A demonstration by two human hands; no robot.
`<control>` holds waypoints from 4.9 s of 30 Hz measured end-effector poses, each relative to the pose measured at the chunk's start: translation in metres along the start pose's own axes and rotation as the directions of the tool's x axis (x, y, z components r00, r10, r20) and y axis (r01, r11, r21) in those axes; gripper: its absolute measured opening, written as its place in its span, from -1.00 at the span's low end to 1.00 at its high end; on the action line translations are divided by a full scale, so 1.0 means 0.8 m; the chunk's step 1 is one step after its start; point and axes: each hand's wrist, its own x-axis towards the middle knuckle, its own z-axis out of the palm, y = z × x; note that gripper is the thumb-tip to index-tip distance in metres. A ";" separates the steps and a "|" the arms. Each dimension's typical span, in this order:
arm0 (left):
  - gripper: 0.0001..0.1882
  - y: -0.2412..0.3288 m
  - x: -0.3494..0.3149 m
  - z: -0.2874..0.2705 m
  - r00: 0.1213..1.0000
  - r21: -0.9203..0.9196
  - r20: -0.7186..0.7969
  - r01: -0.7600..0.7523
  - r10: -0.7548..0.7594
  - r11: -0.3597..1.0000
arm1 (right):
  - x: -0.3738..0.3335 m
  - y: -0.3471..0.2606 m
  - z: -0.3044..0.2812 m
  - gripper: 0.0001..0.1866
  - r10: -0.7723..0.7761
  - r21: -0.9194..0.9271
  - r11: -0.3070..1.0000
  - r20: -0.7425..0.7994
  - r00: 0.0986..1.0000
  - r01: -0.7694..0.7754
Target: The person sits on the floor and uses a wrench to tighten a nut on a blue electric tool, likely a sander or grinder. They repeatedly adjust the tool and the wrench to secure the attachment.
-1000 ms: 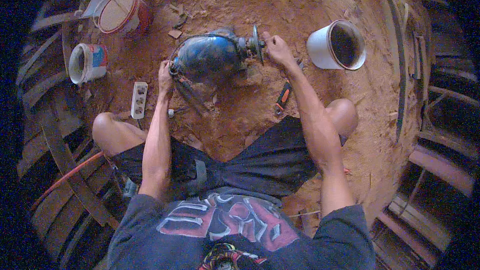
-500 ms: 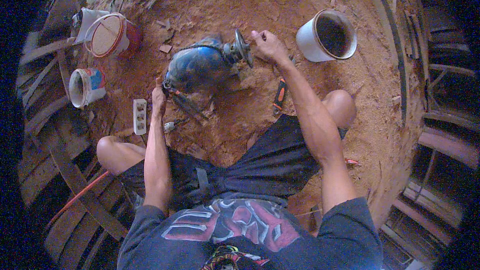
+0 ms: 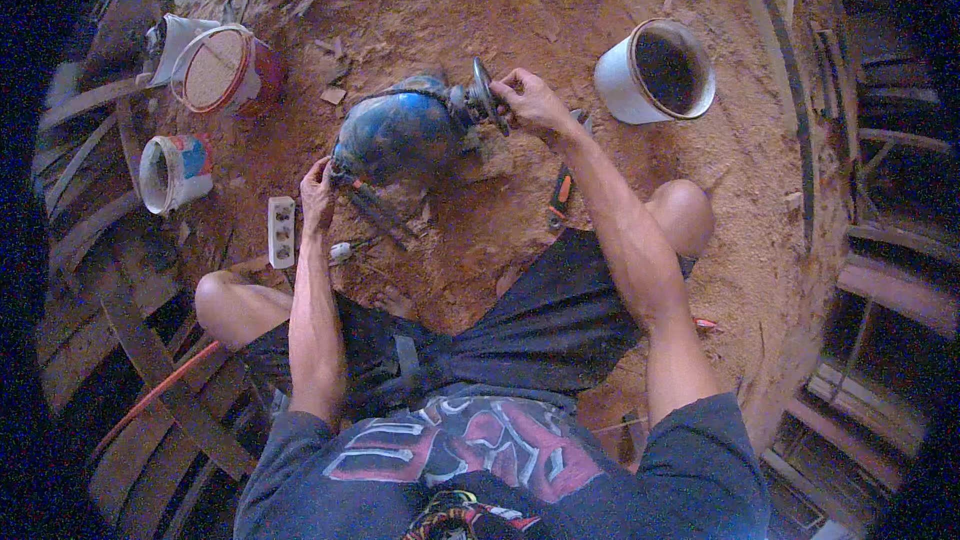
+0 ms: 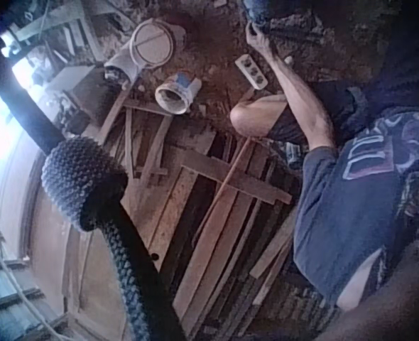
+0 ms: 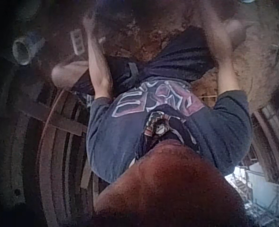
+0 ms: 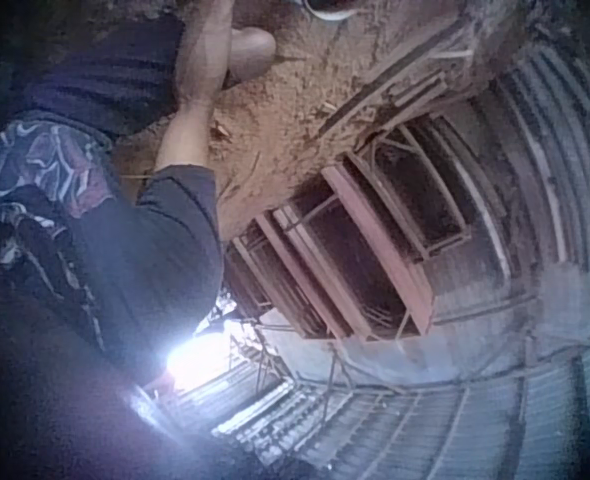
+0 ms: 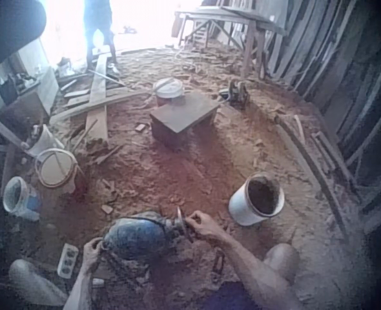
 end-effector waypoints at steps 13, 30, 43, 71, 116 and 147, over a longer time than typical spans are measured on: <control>-0.66 -0.012 0.011 0.001 0.996 0.083 0.015 0.086 -0.088 0.993 | -0.001 0.019 0.002 -0.80 -0.191 -0.159 0.971 -0.075 0.979 0.177; -0.70 -0.023 0.006 0.003 0.998 -0.029 -0.058 -0.011 0.009 1.000 | -0.003 0.007 0.024 -0.37 -0.148 -0.395 0.918 -0.273 0.951 0.029; -0.49 0.015 -0.008 0.017 0.997 0.048 -0.043 0.062 -0.060 0.997 | 0.023 0.021 -0.002 -0.39 -0.067 -0.309 0.947 -0.468 0.881 -0.092; -0.69 0.011 -0.004 0.015 0.982 0.019 -0.089 0.168 -0.166 0.986 | 0.022 0.018 0.002 -0.43 -0.075 -0.324 0.945 -0.364 0.928 -0.051; -0.64 -0.028 0.029 0.032 0.785 0.500 -0.055 -0.513 0.617 0.698 | 0.041 0.023 0.033 -0.54 -0.359 -0.474 0.870 -0.414 0.837 0.139; -0.19 -0.050 0.010 0.014 0.960 -0.019 -0.239 0.147 -0.147 0.989 | 0.025 0.010 -0.008 -0.41 -0.009 -0.378 0.915 -0.366 0.931 -0.140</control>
